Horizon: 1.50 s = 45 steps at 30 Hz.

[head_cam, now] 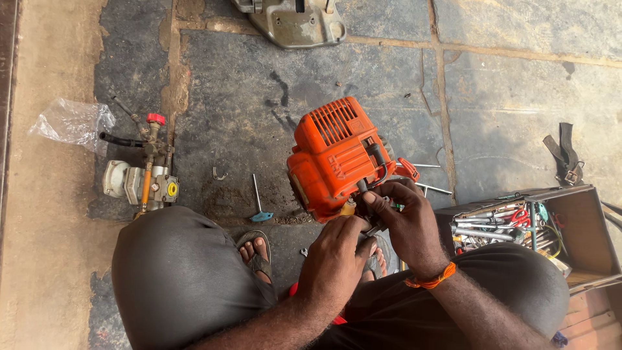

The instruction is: The person sits on the floor and reassembles a small orange engine. They attach a black hose to the carburetor, place the orange engine cover, and then use a wrench to tighten a bolt on the carburetor assembly.

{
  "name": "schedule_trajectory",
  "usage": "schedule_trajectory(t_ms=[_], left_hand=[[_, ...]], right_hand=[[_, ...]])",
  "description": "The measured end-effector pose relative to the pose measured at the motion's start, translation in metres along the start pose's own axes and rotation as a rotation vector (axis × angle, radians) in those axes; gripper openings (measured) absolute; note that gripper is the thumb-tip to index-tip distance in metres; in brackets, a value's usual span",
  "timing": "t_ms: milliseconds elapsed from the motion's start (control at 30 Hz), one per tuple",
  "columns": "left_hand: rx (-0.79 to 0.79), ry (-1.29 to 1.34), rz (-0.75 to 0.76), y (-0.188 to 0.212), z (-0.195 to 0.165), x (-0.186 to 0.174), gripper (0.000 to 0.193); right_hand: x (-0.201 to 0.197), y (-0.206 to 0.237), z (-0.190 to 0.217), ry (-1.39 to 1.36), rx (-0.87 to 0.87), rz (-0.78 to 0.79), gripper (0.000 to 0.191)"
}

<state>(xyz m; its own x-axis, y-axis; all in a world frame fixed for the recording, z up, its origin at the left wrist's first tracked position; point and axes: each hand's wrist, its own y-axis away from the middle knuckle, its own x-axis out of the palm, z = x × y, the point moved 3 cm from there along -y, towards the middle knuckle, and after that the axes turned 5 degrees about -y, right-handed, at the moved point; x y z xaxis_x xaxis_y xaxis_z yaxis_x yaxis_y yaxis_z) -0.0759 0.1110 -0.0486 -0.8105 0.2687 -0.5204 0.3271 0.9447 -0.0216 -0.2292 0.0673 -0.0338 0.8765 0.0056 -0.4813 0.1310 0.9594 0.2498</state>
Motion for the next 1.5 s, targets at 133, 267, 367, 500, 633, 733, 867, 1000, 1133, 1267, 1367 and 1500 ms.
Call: schedule_trajectory(t_ms=[133,267,367,500,633,733,867,1000,1133,1267,1367,1500], left_hand=[[0.04,-0.037,0.006,0.001,0.004,0.003,0.022],[0.068,-0.051,0.018,0.002,0.007,0.007,0.021],[0.165,-0.108,-0.076,0.004,0.004,0.006,0.024],[0.181,-0.125,-0.071,0.003,0.002,0.006,0.027],[0.161,-0.115,-0.048,0.002,0.001,0.003,0.025],[0.146,-0.122,-0.05,0.006,0.001,0.002,0.025],[0.065,-0.062,0.05,0.002,0.006,0.005,0.022],[0.062,-0.086,0.013,0.001,0.006,0.004,0.026],[0.052,-0.055,0.019,0.002,0.007,0.006,0.025],[0.064,-0.074,0.005,0.002,0.009,0.006,0.025],[0.033,-0.049,0.023,0.002,0.01,0.006,0.022],[0.093,-0.062,-0.015,0.002,0.009,0.005,0.023]], right_hand=[[0.004,0.003,-0.002,0.025,0.008,-0.02,0.035],[0.005,0.004,-0.006,0.014,-0.014,-0.059,0.035],[0.007,0.006,-0.002,0.097,-0.14,-0.123,0.034],[0.01,0.007,0.0,0.181,-0.022,-0.142,0.034],[0.001,-0.002,0.004,0.119,-0.013,0.005,0.037],[-0.007,-0.007,0.003,0.177,-0.055,0.112,0.041],[-0.009,-0.012,-0.003,0.123,-0.009,0.178,0.045],[-0.01,-0.016,-0.004,0.124,-0.015,0.203,0.047],[-0.008,-0.014,-0.008,0.069,0.024,0.207,0.047],[-0.006,-0.013,-0.012,-0.003,0.024,0.23,0.045],[-0.007,-0.014,-0.01,-0.004,-0.05,0.215,0.041],[-0.01,-0.016,-0.008,0.006,0.011,0.241,0.037]])
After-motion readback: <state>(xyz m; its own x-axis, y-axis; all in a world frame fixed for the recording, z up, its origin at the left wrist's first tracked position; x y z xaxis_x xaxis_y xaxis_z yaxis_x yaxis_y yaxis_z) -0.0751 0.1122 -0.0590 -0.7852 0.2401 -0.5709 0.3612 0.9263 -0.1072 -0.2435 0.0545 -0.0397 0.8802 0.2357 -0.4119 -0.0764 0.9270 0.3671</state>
